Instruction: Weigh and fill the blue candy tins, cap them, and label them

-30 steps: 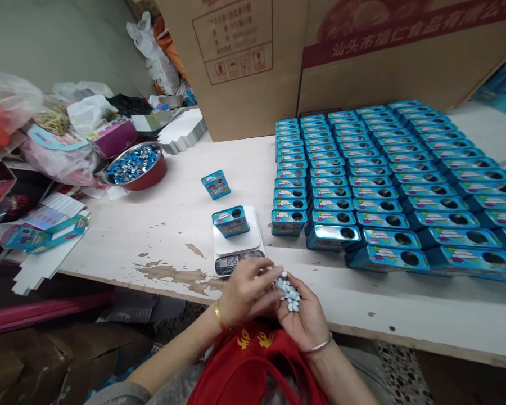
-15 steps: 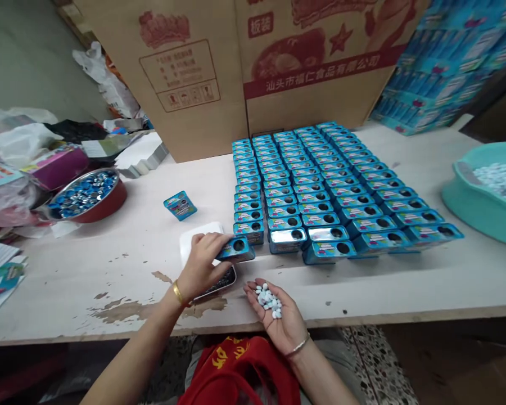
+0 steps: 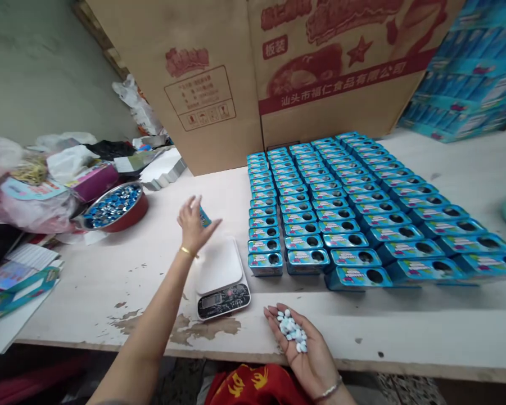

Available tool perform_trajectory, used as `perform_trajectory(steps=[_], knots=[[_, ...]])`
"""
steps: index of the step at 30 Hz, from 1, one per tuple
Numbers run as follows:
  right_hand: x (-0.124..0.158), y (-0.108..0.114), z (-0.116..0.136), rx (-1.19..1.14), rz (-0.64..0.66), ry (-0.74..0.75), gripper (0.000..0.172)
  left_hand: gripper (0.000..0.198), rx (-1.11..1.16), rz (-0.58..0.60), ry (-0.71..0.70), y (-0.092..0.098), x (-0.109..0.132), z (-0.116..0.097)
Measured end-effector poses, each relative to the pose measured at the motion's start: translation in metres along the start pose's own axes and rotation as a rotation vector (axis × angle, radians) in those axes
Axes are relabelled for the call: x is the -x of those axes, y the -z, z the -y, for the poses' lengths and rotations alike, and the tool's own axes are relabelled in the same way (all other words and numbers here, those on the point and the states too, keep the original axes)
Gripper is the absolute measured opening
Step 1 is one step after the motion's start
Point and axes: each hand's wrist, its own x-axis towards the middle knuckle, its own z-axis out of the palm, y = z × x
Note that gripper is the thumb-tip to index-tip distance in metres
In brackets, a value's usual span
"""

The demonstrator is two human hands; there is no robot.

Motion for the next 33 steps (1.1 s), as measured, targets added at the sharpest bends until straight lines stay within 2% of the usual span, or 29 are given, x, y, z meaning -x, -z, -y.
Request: perform_trajectory(steps=[2, 4, 6, 8, 11, 14, 17, 20, 24, 28, 33], knots=[[0.0, -0.001, 0.0, -0.005, -0.005, -0.008, 0.015, 0.089, -0.129, 0.095, 0.147, 0.0, -0.023, 0.037], [0.0, -0.002, 0.0, -0.012, 0.001, -0.008, 0.015, 0.066, -0.158, 0.307, 0.165, 0.003, -0.035, 0.061], [0.0, -0.002, 0.0, -0.016, 0.016, 0.012, 0.014, 0.043, -0.142, 0.423, 0.093, 0.011, -0.034, 0.067], [0.0, -0.002, 0.0, -0.017, 0.033, 0.037, 0.014, 0.034, -0.108, 0.369, -0.005, 0.026, -0.023, 0.057], [-0.001, 0.0, 0.0, -0.016, 0.051, 0.053, 0.014, 0.034, 0.006, 0.22, -0.104, 0.059, 0.003, 0.028], [-0.001, 0.003, -0.003, 0.002, 0.071, 0.049, 0.013, 0.034, 0.149, 0.271, -0.178, 0.085, 0.031, -0.003], [0.002, 0.005, -0.005, 0.016, 0.074, 0.034, 0.015, 0.035, 0.205, 0.378, -0.236, 0.088, 0.052, -0.021], [0.007, 0.007, -0.008, 0.026, 0.063, 0.02, 0.016, 0.035, 0.184, 0.412, -0.243, 0.077, 0.066, -0.023], [0.012, 0.007, -0.009, 0.048, 0.059, 0.02, 0.018, 0.042, 0.185, 0.387, -0.202, 0.069, 0.07, -0.015], [0.014, 0.007, -0.01, 0.064, 0.066, 0.007, 0.019, 0.055, 0.252, 0.273, -0.162, 0.082, 0.07, -0.01], [0.016, 0.007, -0.012, 0.07, 0.05, -0.018, 0.02, 0.029, 0.399, 0.067, -0.041, 0.103, 0.076, -0.002]])
